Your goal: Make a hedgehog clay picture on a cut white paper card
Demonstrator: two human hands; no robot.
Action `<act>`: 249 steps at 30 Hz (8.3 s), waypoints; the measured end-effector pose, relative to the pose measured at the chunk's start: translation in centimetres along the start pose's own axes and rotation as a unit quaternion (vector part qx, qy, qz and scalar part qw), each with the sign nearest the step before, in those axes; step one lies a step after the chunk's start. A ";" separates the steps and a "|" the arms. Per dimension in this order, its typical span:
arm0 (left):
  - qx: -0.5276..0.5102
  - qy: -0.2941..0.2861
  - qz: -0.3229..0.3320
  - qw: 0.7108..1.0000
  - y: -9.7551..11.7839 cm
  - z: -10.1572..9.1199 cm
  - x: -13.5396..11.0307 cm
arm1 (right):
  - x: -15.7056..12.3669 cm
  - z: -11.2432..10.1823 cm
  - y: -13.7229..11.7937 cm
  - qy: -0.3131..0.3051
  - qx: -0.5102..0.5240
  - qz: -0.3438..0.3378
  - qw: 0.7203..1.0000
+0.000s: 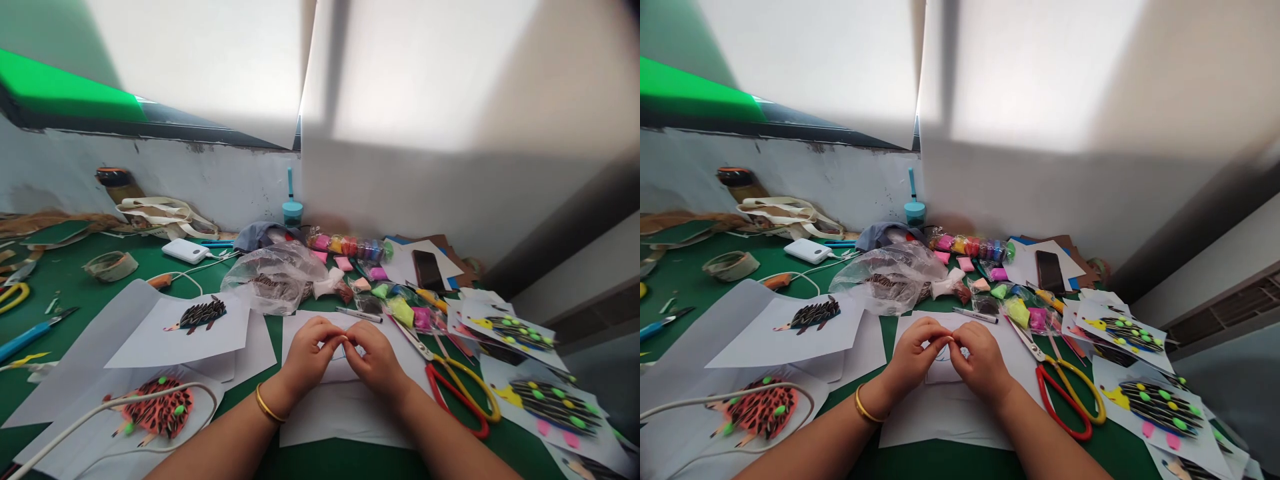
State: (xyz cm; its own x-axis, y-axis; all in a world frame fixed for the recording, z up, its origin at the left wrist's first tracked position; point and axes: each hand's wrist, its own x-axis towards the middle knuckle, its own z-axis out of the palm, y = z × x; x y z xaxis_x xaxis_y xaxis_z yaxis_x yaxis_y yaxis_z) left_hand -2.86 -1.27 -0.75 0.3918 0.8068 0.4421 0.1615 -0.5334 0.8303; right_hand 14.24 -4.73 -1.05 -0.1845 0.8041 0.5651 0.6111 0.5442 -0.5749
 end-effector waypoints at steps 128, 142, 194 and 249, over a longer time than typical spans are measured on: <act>-0.073 0.039 -0.126 0.989 -0.3 0.2 0.6 | 0.0 0.2 0.1 -0.051 0.037 0.081 0.995; -0.105 0.033 -0.171 0.979 -0.3 0.4 0.6 | 0.0 0.3 0.4 -0.010 0.051 0.109 0.993; -0.112 -0.009 -0.194 0.975 0.0 0.7 0.5 | 0.0 0.0 0.0 -0.035 0.062 0.110 0.991; -0.061 -0.064 -0.199 0.976 -0.1 0.9 0.3 | 0.1 0.1 0.8 0.001 0.160 0.215 0.964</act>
State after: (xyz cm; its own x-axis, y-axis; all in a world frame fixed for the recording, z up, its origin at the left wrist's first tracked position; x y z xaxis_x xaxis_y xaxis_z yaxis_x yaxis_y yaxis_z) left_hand -1.97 -1.22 -0.95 0.4307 0.9017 0.0372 0.2182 -0.1441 0.9652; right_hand 14.59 -4.15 -1.52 0.0340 0.9714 0.2352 0.3629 0.2073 -0.9085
